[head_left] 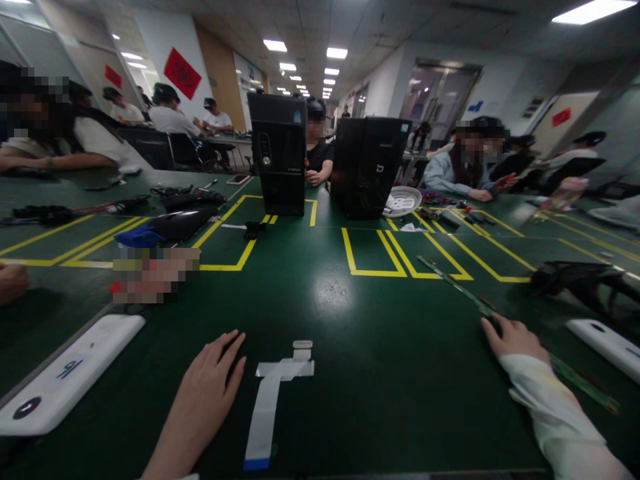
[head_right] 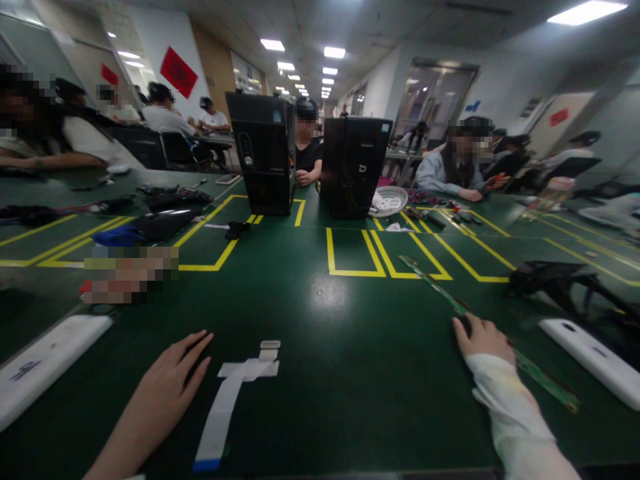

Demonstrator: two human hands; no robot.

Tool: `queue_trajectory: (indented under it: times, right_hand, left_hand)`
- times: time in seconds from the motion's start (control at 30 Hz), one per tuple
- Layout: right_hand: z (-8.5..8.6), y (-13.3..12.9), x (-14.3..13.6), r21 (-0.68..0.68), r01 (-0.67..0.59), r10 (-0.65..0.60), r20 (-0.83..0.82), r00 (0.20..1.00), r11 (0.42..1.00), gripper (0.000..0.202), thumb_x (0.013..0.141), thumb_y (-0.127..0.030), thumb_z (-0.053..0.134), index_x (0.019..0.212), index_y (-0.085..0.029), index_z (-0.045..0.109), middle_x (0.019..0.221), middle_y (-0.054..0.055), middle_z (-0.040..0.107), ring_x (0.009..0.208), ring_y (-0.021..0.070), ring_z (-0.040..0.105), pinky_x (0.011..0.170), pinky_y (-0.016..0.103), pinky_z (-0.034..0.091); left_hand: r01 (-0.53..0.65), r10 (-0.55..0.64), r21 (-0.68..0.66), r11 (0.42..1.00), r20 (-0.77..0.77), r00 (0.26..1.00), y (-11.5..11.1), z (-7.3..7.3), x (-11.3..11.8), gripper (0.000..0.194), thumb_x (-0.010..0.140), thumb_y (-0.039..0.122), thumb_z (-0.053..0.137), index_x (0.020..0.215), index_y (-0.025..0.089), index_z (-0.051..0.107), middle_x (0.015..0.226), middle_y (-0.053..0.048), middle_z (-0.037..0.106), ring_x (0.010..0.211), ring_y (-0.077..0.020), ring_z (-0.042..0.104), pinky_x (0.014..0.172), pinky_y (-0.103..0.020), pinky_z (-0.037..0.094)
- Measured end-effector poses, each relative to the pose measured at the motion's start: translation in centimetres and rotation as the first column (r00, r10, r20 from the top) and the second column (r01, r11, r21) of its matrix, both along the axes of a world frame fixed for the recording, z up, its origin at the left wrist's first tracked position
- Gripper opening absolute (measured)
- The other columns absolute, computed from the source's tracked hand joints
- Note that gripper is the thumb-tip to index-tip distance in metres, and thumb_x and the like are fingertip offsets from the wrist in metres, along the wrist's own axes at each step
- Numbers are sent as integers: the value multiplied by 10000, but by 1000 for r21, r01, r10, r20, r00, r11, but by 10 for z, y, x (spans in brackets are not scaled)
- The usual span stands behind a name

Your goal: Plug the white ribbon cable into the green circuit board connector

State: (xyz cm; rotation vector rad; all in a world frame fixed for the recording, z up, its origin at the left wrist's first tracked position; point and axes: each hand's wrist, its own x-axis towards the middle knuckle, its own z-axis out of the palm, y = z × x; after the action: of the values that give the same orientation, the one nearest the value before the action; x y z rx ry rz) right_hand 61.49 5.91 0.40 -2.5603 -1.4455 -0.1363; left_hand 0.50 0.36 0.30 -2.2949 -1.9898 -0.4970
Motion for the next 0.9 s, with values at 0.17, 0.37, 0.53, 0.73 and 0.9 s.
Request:
queue_trajectory:
  times: [0.17, 0.37, 0.53, 0.73, 0.9]
  right_hand:
    - [-14, -20, 0, 129, -349, 346, 47, 937, 928, 564, 849, -529, 344, 1175, -154, 611, 1035, 165, 660, 942, 339, 647, 862, 483, 516]
    - [-14, -21, -24, 186, -607, 610, 46, 791, 773, 535, 879, -511, 393, 1238, -161, 579, 1122, 155, 658, 1091, 298, 615, 951, 482, 491]
    - [-10, -14, -61, 171, -738, 739, 68, 670, 653, 506, 932, -473, 370, 1288, -169, 561, 1255, 154, 613, 1191, 275, 564, 999, 468, 471]
    - [-3, 1, -119, 168, -844, 848, 64, 526, 510, 470, 957, -419, 383, 1335, -181, 526, 1326, 142, 571, 1244, 261, 525, 1021, 472, 457]
    - [-1, 13, -176, 179, -912, 921, 59, 385, 369, 479, 964, -404, 400, 1378, -178, 482, 1373, 144, 529, 1286, 260, 478, 1044, 484, 427]
  left_hand:
    - [7, -7, 6, 1000, 4, 1000, 0, 1, 0, 559, 924, 471, 334, 1311, 149, 575, 1351, -153, 567, 1225, -311, 547, 1051, -519, 419]
    - [-5, 5, 0, 1000, 8, 1000, 1, 3, 2, 560, 922, 463, 332, 1312, 143, 575, 1355, -156, 565, 1223, -320, 547, 1032, -529, 434]
    - [3, -3, 1, 1000, 16, 1000, 1, 2, 2, 559, 919, 460, 337, 1306, 136, 578, 1355, -160, 562, 1224, -322, 544, 1036, -529, 431]
    - [11, -12, 29, 1000, 28, 1000, 1, 1, 1, 546, 918, 459, 345, 1298, 146, 582, 1338, -153, 576, 1220, -307, 549, 1053, -513, 418]
    - [5, -6, 25, 1000, 29, 1000, 1, 2, 2, 546, 914, 464, 348, 1297, 155, 585, 1330, -149, 583, 1216, -310, 554, 1054, -518, 417]
